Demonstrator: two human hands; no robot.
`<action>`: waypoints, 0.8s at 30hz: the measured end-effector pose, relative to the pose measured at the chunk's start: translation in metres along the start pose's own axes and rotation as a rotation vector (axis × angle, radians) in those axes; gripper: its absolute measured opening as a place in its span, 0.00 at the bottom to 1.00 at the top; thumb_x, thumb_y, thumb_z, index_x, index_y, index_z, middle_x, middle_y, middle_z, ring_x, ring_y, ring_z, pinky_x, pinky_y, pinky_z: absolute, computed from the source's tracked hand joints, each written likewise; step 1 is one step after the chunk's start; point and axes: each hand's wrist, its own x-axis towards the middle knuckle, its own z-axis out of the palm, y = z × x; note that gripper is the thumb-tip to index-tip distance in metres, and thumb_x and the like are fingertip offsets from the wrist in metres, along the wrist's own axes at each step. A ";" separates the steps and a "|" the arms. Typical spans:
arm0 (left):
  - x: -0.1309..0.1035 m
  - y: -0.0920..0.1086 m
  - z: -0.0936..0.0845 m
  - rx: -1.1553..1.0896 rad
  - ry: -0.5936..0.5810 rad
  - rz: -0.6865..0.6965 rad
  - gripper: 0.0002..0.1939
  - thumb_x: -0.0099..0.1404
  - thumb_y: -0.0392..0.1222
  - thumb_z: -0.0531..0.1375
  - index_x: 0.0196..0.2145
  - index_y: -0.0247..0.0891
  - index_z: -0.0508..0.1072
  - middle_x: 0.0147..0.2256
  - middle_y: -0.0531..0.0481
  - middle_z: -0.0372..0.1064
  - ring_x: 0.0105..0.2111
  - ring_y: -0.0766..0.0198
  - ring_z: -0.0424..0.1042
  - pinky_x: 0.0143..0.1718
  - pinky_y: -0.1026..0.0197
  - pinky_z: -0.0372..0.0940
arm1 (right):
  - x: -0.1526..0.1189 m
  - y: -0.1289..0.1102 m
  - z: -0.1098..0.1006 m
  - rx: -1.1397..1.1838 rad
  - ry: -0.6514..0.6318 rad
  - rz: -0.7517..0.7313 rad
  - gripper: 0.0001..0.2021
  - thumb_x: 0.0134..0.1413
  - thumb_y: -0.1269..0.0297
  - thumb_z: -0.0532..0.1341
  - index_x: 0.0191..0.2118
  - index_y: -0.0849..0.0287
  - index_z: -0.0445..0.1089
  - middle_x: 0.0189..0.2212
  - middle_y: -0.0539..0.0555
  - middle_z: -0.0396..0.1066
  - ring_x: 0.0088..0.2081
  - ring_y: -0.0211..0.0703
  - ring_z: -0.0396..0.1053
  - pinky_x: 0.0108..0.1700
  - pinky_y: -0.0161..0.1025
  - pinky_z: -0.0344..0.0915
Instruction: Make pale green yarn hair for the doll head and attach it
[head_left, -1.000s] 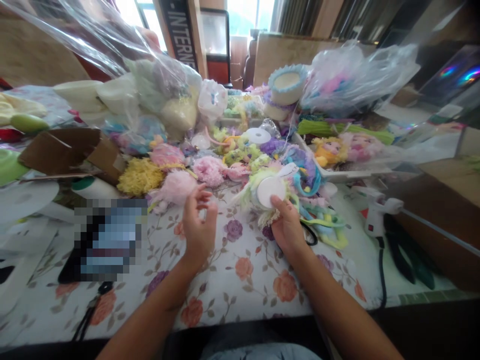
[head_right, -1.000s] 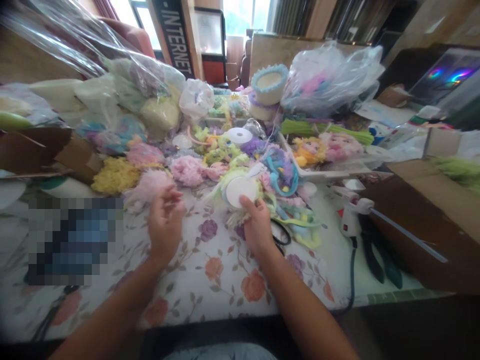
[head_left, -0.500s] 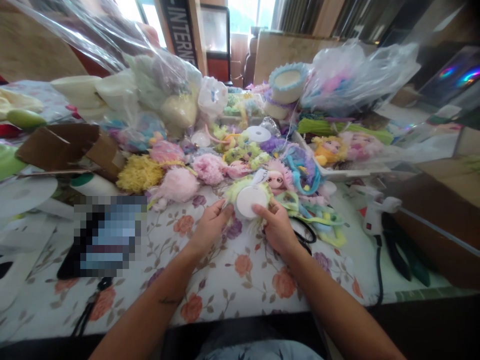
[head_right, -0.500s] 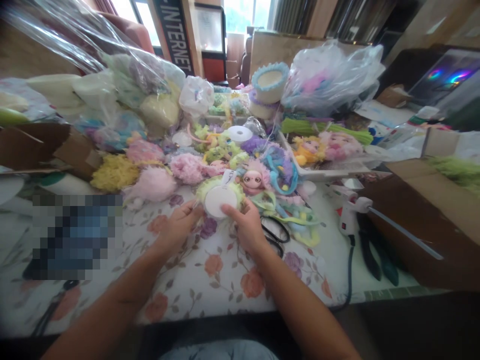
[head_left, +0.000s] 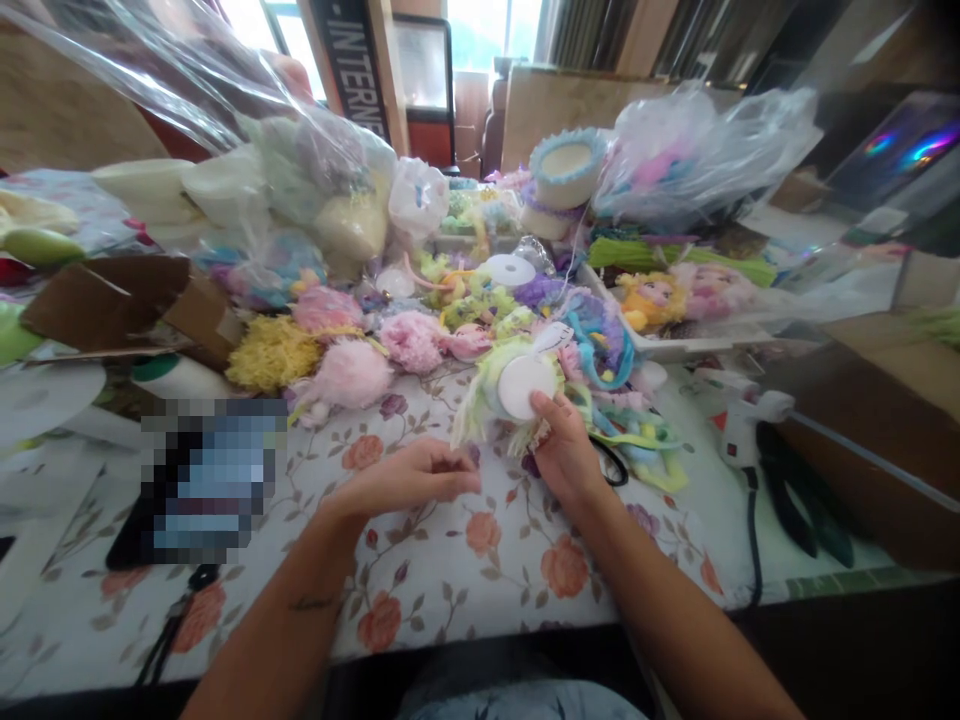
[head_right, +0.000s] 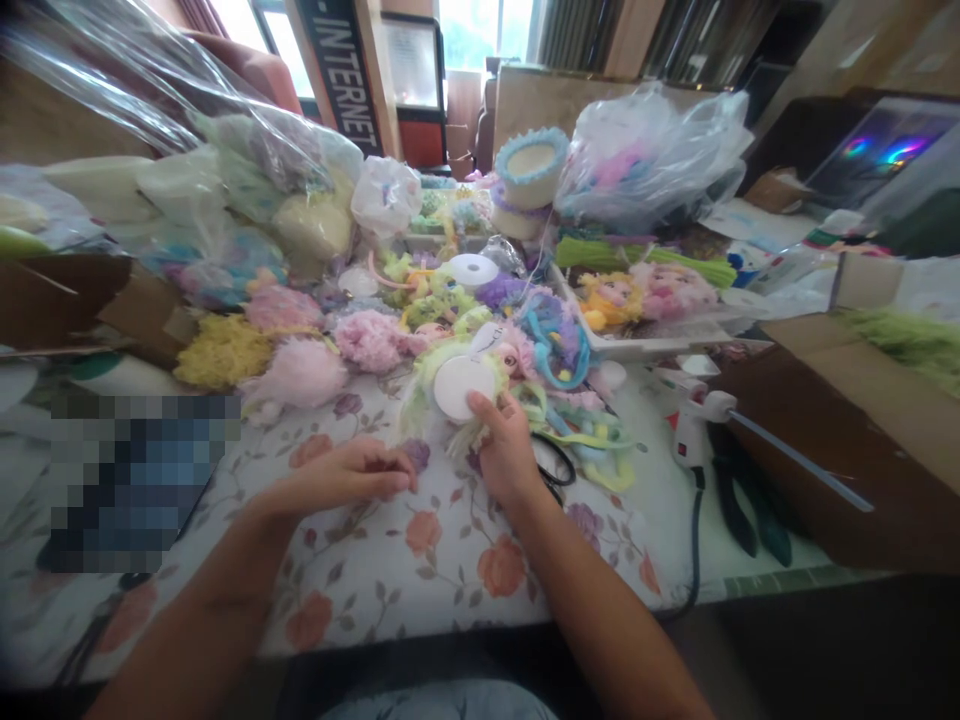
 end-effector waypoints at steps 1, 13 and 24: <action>-0.001 -0.001 -0.004 -0.055 0.062 0.006 0.14 0.61 0.51 0.62 0.27 0.37 0.76 0.20 0.54 0.64 0.19 0.69 0.60 0.21 0.66 0.54 | -0.001 -0.001 0.000 0.007 -0.012 0.021 0.15 0.46 0.58 0.68 0.41 0.54 0.72 0.42 0.51 0.78 0.43 0.48 0.76 0.40 0.42 0.74; 0.017 -0.008 -0.004 -0.541 1.156 0.395 0.22 0.65 0.58 0.51 0.44 0.38 0.71 0.45 0.44 0.72 0.48 0.58 0.71 0.49 0.58 0.65 | -0.008 0.005 0.002 -0.015 -0.092 0.182 0.17 0.45 0.57 0.70 0.42 0.56 0.72 0.40 0.53 0.79 0.41 0.51 0.76 0.39 0.44 0.76; 0.018 0.005 0.022 -0.374 0.692 0.052 0.24 0.51 0.48 0.70 0.44 0.35 0.75 0.44 0.43 0.76 0.44 0.52 0.74 0.45 0.56 0.69 | -0.009 0.019 0.008 -0.237 -0.197 0.033 0.23 0.45 0.60 0.71 0.49 0.56 0.69 0.45 0.52 0.76 0.47 0.48 0.73 0.51 0.43 0.68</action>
